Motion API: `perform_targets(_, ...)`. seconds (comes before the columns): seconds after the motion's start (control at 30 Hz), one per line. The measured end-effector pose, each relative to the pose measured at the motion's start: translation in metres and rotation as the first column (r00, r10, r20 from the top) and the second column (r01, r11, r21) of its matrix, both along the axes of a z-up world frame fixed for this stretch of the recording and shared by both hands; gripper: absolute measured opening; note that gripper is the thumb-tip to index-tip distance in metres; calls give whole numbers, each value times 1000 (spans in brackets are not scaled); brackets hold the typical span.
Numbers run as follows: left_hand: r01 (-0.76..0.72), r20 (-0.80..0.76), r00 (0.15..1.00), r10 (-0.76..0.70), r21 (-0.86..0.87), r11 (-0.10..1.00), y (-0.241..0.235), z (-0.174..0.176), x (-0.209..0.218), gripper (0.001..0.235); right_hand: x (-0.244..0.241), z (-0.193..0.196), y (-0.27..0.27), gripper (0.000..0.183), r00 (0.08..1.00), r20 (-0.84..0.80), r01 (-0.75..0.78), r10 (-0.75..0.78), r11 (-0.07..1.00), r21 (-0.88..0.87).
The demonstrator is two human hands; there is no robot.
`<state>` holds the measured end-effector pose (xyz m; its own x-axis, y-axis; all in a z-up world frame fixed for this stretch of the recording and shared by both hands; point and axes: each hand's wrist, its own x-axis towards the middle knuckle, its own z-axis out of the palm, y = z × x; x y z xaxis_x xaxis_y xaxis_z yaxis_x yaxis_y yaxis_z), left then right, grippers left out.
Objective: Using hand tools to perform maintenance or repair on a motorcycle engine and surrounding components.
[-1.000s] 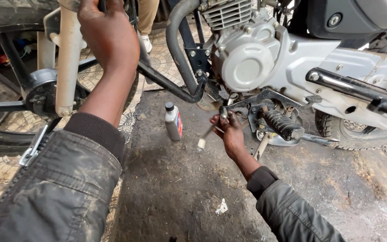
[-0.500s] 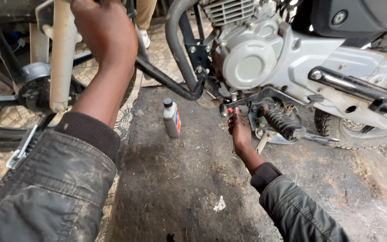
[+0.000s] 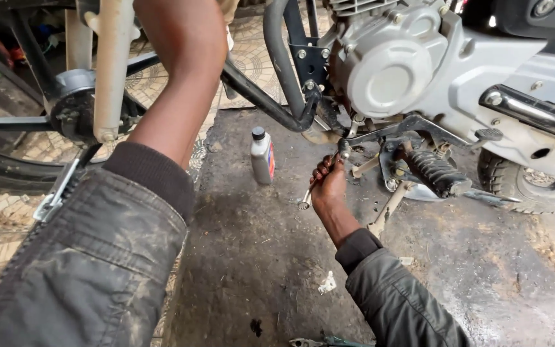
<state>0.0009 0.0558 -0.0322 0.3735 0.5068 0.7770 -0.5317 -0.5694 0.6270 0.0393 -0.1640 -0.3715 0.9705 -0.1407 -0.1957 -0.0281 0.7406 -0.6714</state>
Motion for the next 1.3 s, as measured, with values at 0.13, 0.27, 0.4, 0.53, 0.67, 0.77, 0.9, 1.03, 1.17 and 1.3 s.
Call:
perform_targets(0.13,4,31,1000,-4,24,1000,9,-9,17,10,-6,-2,-7,40,994,72,88,-79,987,-134)
perform_targets(0.27,23,24,999,-24,19,1000,50,-126,71,9,-60,42,-31,51,975,98,220,-197,897,-383)
perform_targets(0.4,26,45,999,-28,32,999,51,-150,71,8,-77,65,-54,51,957,86,273,-278,757,-594)
perform_targets(0.53,47,64,997,-49,36,998,34,-172,71,7,-81,76,-76,46,962,31,207,-272,649,-732)
perform_targets(0.67,41,76,996,-44,44,998,29,-142,52,7,-64,28,-88,54,979,8,141,-206,642,-754)
perform_targets(0.77,42,92,995,-47,56,998,-8,-59,11,7,-75,52,-78,59,982,21,149,-188,699,-700)
perform_targets(0.9,44,117,992,-53,84,996,-14,-29,-2,7,-59,36,-77,59,973,52,208,-226,750,-628)
perform_targets(1.03,55,166,983,-75,126,991,-24,2,8,8,-47,40,-63,58,963,52,251,-263,813,-525)
perform_targets(1.17,67,194,976,-97,157,985,-27,10,8,8,-49,45,-65,61,966,35,229,-256,785,-575)
perform_targets(1.3,72,208,972,-109,177,982,-28,7,9,9,-40,30,-64,64,963,6,225,-270,789,-572)
